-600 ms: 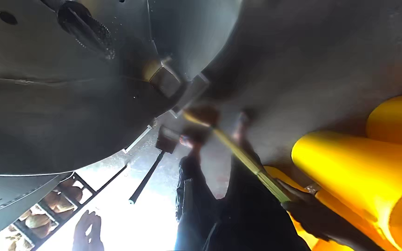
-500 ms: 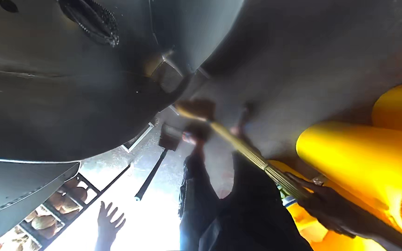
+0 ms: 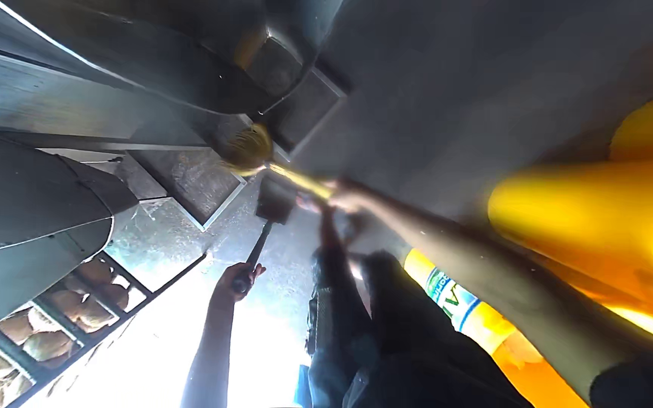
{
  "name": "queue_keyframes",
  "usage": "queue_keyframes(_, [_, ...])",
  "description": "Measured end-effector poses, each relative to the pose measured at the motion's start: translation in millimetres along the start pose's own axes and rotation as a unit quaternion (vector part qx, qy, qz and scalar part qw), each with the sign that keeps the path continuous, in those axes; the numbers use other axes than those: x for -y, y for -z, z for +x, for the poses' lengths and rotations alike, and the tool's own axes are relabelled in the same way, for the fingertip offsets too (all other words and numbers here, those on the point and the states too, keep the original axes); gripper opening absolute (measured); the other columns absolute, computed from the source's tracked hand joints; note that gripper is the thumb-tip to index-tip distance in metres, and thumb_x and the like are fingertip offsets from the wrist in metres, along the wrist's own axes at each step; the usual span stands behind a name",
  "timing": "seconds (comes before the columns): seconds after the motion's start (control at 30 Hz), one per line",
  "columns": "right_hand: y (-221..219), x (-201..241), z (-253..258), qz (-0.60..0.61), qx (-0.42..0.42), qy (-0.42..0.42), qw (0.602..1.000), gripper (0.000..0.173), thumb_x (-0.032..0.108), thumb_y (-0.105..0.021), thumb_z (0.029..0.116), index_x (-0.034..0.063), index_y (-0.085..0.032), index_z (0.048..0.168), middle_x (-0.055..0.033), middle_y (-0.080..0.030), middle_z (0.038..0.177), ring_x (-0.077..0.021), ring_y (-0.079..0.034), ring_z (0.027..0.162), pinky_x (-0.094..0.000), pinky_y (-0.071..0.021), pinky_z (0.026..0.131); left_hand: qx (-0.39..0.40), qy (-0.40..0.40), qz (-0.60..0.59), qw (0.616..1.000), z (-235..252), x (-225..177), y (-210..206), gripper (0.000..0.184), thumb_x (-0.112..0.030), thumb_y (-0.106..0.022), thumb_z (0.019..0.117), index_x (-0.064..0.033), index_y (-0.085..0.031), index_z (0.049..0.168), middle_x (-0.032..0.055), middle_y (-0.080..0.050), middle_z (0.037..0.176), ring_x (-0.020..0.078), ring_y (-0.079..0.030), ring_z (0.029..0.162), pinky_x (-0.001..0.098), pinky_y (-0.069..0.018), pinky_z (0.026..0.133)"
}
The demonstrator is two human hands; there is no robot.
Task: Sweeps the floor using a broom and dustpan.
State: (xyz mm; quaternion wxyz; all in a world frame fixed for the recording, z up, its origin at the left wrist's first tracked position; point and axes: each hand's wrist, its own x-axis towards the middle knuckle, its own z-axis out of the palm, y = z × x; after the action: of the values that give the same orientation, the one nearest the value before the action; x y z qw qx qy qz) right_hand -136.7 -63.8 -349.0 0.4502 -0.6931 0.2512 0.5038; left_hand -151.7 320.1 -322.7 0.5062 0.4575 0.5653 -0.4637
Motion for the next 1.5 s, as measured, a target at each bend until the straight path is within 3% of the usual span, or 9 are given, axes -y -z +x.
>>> queue_keyframes(0.23, [14.2,-176.0,-184.5,0.235,-0.069,-0.035,0.969,0.060,0.013,-0.056,0.1013,0.0239,-0.040,0.158,-0.0058,-0.057,0.075,-0.0122,-0.047,0.048,-0.0274,-0.0413,0.043,-0.043,-0.009,0.068,0.997,-21.5,31.1,74.8,0.027,-0.015,-0.036,0.1055,0.0007,-0.056,0.110,0.0123,-0.068,0.083,0.0057,-0.054,0.046,0.0158,-0.0410,0.038])
queue_keyframes(0.33, [4.3,-202.6,-237.5,0.318,-0.150,-0.043,0.935,0.060,0.014,-0.048,0.1004,0.0202,-0.036,0.159,-0.0031,-0.055,0.070,-0.0098,-0.047,0.042,-0.0227,-0.0401,0.036,-0.059,-0.003,0.135,0.989,-35.2,31.7,94.0,0.023,-0.015,-0.037,0.1066,-0.0007,-0.055,0.111,0.0107,-0.068,0.083,0.0051,-0.054,0.048,0.0160,-0.0413,0.040])
queue_keyframes(0.53, [-23.2,-142.4,-123.0,0.437,-0.198,-0.063,0.875,0.031,0.025,-0.045,0.1072,0.0185,-0.046,0.137,0.0006,-0.052,0.074,-0.0072,-0.048,0.051,-0.0219,-0.0421,0.046,-0.071,-0.020,0.195,0.978,-0.9,3.5,82.7,0.017,-0.014,-0.042,0.1050,-0.0032,-0.054,0.099,0.0090,-0.062,0.071,0.0083,-0.052,0.045,0.0184,-0.0404,0.038])
queue_keyframes(0.7, [-156.7,-101.0,-63.4,0.393,-0.107,-0.117,0.906,0.042,0.022,-0.055,0.1026,0.0158,-0.045,0.143,-0.0042,-0.054,0.080,-0.0118,-0.050,0.055,-0.0278,-0.0453,0.049,-0.049,-0.019,0.171,0.984,10.7,-15.0,63.7,0.012,-0.011,-0.043,0.1026,-0.0034,-0.051,0.098,0.0093,-0.058,0.067,0.0108,-0.054,0.044,0.0201,-0.0431,0.037])
queue_keyframes(0.87, [-273.4,-86.6,-136.9,0.437,-0.100,-0.085,0.890,0.053,0.016,-0.056,0.1012,0.0175,-0.043,0.152,-0.0046,-0.055,0.073,-0.0124,-0.050,0.047,-0.0280,-0.0449,0.042,-0.047,-0.023,0.145,0.988,13.3,-11.2,65.0,0.002,-0.006,-0.049,0.0996,-0.0048,-0.049,0.101,0.0085,-0.052,0.069,0.0124,-0.050,0.045,0.0224,-0.0459,0.040])
queue_keyframes(1.03, [-276.6,-102.9,-225.7,0.395,-0.210,-0.080,0.891,0.063,0.013,-0.052,0.1023,0.0150,-0.030,0.161,-0.0107,-0.062,0.090,-0.0137,-0.056,0.053,-0.0299,-0.0499,0.046,-0.034,-0.021,0.141,0.989,13.7,-6.8,75.7,0.005,-0.004,-0.050,0.0990,-0.0050,-0.048,0.104,0.0100,-0.052,0.076,0.0148,-0.052,0.050,0.0247,-0.0488,0.045])
queue_keyframes(1.2, [-261.7,-75.7,-155.5,0.496,-0.185,-0.084,0.844,0.043,0.018,-0.049,0.1036,0.0186,-0.042,0.146,-0.0013,-0.050,0.073,-0.0094,-0.047,0.047,-0.0245,-0.0418,0.041,-0.023,-0.031,0.178,0.983,14.1,-7.8,65.4,0.005,-0.003,-0.050,0.0982,-0.0053,-0.048,0.103,0.0094,-0.051,0.074,0.0142,-0.051,0.050,0.0238,-0.0472,0.044])
queue_keyframes(1.33, [-321.8,-47.5,-94.6,0.531,-0.091,-0.100,0.837,0.040,0.020,-0.053,0.1025,0.0161,-0.045,0.142,-0.0028,-0.052,0.073,-0.0113,-0.051,0.049,-0.0268,-0.0456,0.044,-0.018,-0.044,0.201,0.978,18.5,-4.9,50.6,0.009,-0.004,-0.052,0.0978,-0.0042,-0.050,0.107,0.0102,-0.053,0.079,0.0146,-0.052,0.054,0.0245,-0.0465,0.046])
queue_keyframes(1.5, [-391.9,-48.1,-160.4,0.513,-0.055,-0.059,0.855,0.057,0.017,-0.055,0.0990,0.0138,-0.040,0.154,-0.0055,-0.056,0.072,-0.0125,-0.051,0.047,-0.0281,-0.0455,0.041,-0.024,-0.047,0.198,0.979,20.5,1.4,39.9,0.011,-0.005,-0.051,0.0988,-0.0050,-0.050,0.110,0.0107,-0.053,0.082,0.0152,-0.053,0.057,0.0251,-0.0467,0.047])
